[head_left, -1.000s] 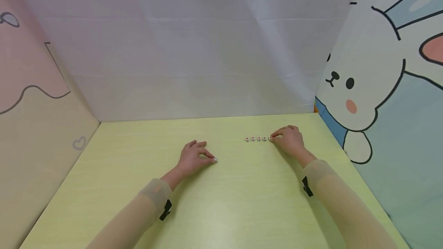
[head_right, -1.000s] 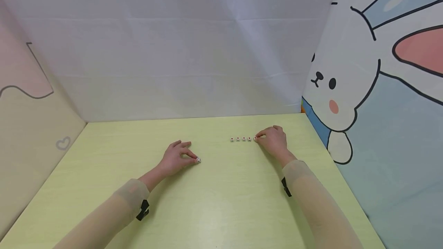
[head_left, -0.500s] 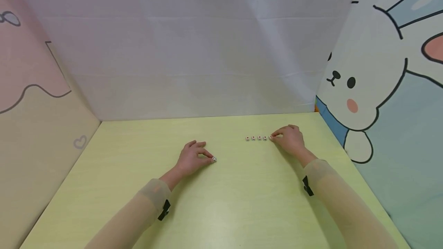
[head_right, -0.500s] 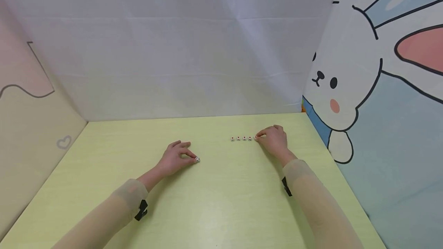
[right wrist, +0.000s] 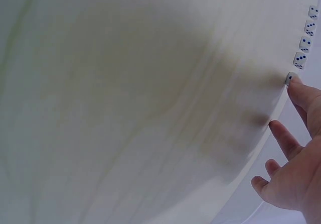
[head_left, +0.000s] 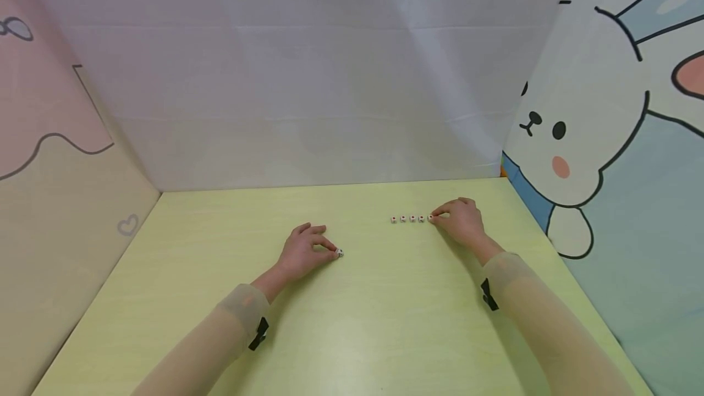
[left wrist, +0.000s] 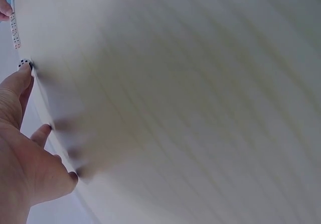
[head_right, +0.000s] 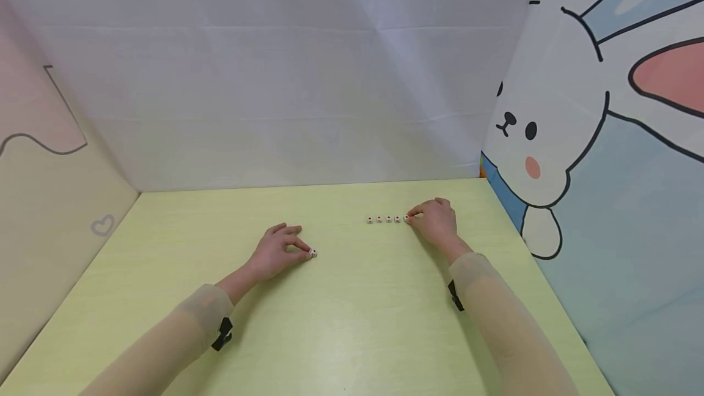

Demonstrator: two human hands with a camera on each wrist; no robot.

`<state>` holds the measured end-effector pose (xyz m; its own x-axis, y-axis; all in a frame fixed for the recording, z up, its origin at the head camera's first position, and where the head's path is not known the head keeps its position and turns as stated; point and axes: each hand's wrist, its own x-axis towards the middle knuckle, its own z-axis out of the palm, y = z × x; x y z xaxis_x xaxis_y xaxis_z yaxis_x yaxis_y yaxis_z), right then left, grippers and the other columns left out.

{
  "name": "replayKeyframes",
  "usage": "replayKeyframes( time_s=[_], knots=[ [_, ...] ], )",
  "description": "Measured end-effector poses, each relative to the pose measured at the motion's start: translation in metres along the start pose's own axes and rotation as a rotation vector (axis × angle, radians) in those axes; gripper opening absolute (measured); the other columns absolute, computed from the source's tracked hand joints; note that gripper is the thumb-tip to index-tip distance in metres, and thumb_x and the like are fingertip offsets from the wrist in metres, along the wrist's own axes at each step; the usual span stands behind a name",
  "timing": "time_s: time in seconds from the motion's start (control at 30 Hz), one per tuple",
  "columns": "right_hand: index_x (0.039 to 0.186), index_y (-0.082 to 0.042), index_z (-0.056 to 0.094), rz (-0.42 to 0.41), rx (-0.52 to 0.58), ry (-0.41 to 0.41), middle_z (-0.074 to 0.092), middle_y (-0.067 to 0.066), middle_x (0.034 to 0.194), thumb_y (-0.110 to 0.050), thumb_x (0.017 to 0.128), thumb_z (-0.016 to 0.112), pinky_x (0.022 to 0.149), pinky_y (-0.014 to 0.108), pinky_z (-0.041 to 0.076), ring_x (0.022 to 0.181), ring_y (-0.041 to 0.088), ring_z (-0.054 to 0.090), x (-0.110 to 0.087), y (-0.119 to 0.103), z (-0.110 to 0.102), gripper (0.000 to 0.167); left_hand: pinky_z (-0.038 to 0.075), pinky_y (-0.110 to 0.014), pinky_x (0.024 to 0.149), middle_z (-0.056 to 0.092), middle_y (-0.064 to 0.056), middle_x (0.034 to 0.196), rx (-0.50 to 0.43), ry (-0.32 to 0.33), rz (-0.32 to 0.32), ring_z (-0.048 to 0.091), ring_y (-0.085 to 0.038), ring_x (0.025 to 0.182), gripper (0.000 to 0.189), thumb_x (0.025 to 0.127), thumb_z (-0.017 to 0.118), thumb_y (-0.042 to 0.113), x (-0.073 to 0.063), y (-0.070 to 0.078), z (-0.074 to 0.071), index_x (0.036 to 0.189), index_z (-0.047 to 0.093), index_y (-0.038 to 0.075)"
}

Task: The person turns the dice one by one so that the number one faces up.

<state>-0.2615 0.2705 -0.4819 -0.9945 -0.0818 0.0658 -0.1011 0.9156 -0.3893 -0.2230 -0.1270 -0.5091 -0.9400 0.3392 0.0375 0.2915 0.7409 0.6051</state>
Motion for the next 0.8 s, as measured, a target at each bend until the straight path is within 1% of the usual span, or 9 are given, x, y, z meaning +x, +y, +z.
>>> replayKeyframes(
  time_s=[0.33, 0.5, 0.67, 0.8],
  knots=[
    [0.113, -0.01, 0.079, 0.005, 0.003, -0.004, 0.066, 0.022, 0.131, -0.028, 0.099, 0.069, 0.111, 0.07, 0.025, 0.141, 0.054, 0.028, 0.001, -0.001, 0.001, 0.025, 0.019, -0.061, 0.12, 0.05, -0.013, 0.153, 0.01, -0.006, 0.019, 0.025, -0.045, 0.149, 0.009, 0.089, 0.082, 0.032, -0.001, -0.003, 0.0, 0.096, 0.082, 0.026],
    [0.114, -0.009, 0.079, 0.006, 0.01, -0.007, 0.066, 0.021, 0.131, -0.029, 0.099, 0.069, 0.112, 0.07, 0.023, 0.142, 0.054, 0.027, 0.001, -0.001, 0.0, 0.026, 0.02, -0.061, 0.12, 0.051, -0.014, 0.152, 0.032, -0.001, 0.028, 0.027, -0.046, 0.148, 0.015, 0.088, 0.082, 0.034, -0.002, -0.004, -0.003, 0.1, 0.081, 0.025],
    [0.113, -0.009, 0.08, 0.006, 0.011, 0.0, 0.067, 0.021, 0.13, -0.028, 0.098, 0.07, 0.112, 0.07, 0.023, 0.141, 0.054, 0.028, 0.002, -0.001, -0.001, 0.025, 0.022, -0.061, 0.119, 0.052, -0.016, 0.151, 0.059, 0.011, 0.03, 0.028, -0.047, 0.147, 0.023, 0.087, 0.082, 0.037, -0.005, -0.002, -0.007, 0.104, 0.08, 0.021],
    [0.113, -0.01, 0.08, 0.007, 0.014, -0.004, 0.067, 0.021, 0.13, -0.028, 0.099, 0.07, 0.113, 0.069, 0.023, 0.142, 0.054, 0.028, 0.002, 0.0, -0.001, 0.025, 0.022, -0.061, 0.119, 0.051, -0.017, 0.151, 0.073, 0.023, 0.021, 0.028, -0.046, 0.148, 0.022, 0.087, 0.081, 0.037, -0.009, 0.002, -0.01, 0.104, 0.08, 0.021]
  ],
)
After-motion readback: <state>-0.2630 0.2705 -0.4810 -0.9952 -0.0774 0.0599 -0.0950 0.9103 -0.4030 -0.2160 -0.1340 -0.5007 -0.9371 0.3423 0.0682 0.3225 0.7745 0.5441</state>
